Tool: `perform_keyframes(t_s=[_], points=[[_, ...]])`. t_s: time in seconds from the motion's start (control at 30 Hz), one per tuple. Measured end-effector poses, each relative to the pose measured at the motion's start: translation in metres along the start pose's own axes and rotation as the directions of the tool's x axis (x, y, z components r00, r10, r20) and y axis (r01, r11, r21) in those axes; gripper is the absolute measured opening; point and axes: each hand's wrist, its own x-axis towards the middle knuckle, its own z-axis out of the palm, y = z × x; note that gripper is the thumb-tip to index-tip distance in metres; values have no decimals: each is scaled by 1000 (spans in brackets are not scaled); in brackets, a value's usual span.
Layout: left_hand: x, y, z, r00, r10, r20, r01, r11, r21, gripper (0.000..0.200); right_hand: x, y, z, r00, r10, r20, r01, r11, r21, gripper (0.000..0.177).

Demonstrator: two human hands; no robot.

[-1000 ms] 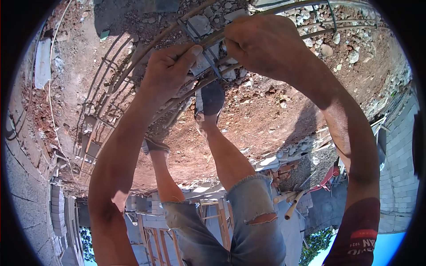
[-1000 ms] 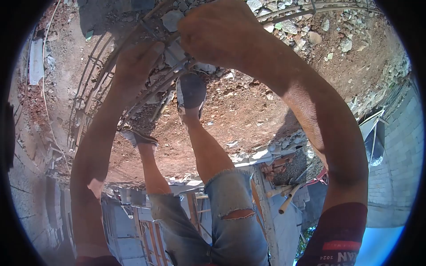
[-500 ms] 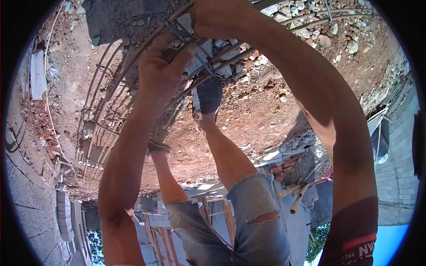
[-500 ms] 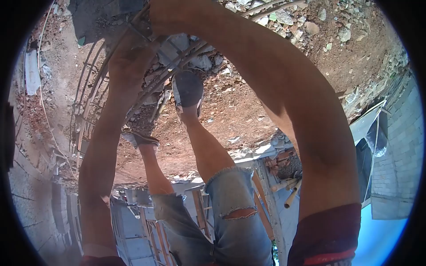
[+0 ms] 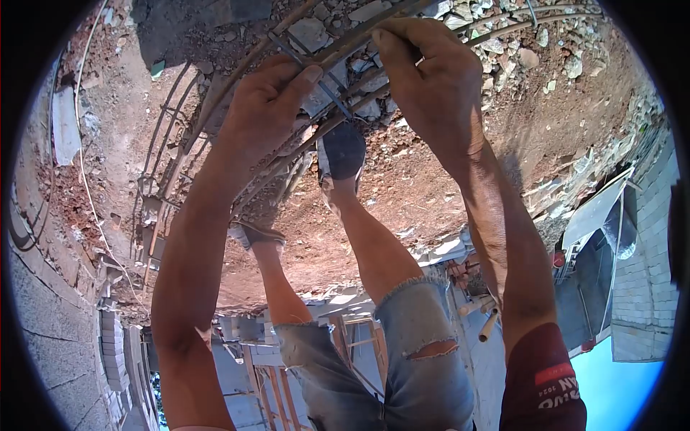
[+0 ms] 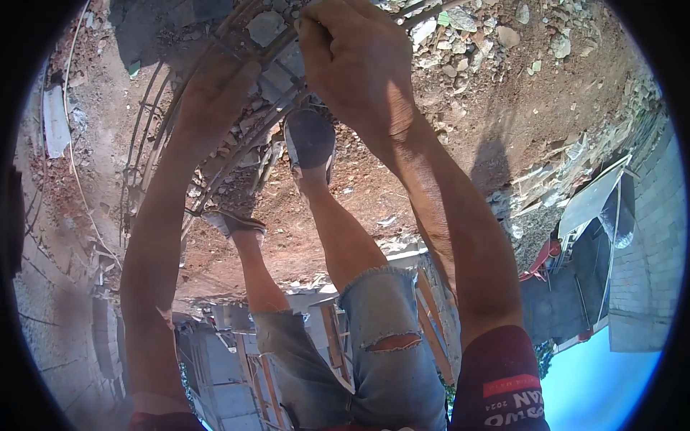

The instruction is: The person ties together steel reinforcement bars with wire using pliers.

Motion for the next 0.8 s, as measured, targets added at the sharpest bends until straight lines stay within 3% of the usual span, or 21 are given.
perform_keyframes(t_s=[0.07, 0.13, 0.27, 0.33, 0.47, 0.53, 0.67, 0.8], points=[[0, 2, -3, 999, -5, 43, 5, 1000, -9, 25, -34, -18, 13, 973, 210, 97, -224, 961, 162, 9], [0, 9, -6, 976, -177, 125, 192, 975, -115, 27, -61, -36, 32, 929, 348, 126, -366, 914, 176, 20], [1, 8, -7, 985, -120, 125, 142, 972, -185, 27, -68, -55, 53, 901, 433, 15, -432, 895, 115, 28], [3, 14, -11, 952, -195, 237, 252, 937, -242, 19, -66, -64, 53, 893, 450, -23, -442, 885, 145, 26], [6, 10, -14, 956, -173, 236, 237, 931, -277, 20, -70, -75, 56, 927, 374, -19, -374, 923, -89, 20], [8, 12, -19, 917, -237, 322, 329, 905, -269, 21, -70, -73, 58, 928, 373, 2, -368, 915, -165, 20], [11, 3, -14, 941, -175, 290, 287, 867, -407, 27, -61, -48, 60, 996, 87, 26, -77, 958, -275, 18], [15, 0, -16, 922, -228, 312, 346, 848, -401, 31, -56, -28, 49, 967, -216, 135, 245, 935, -257, 17]])
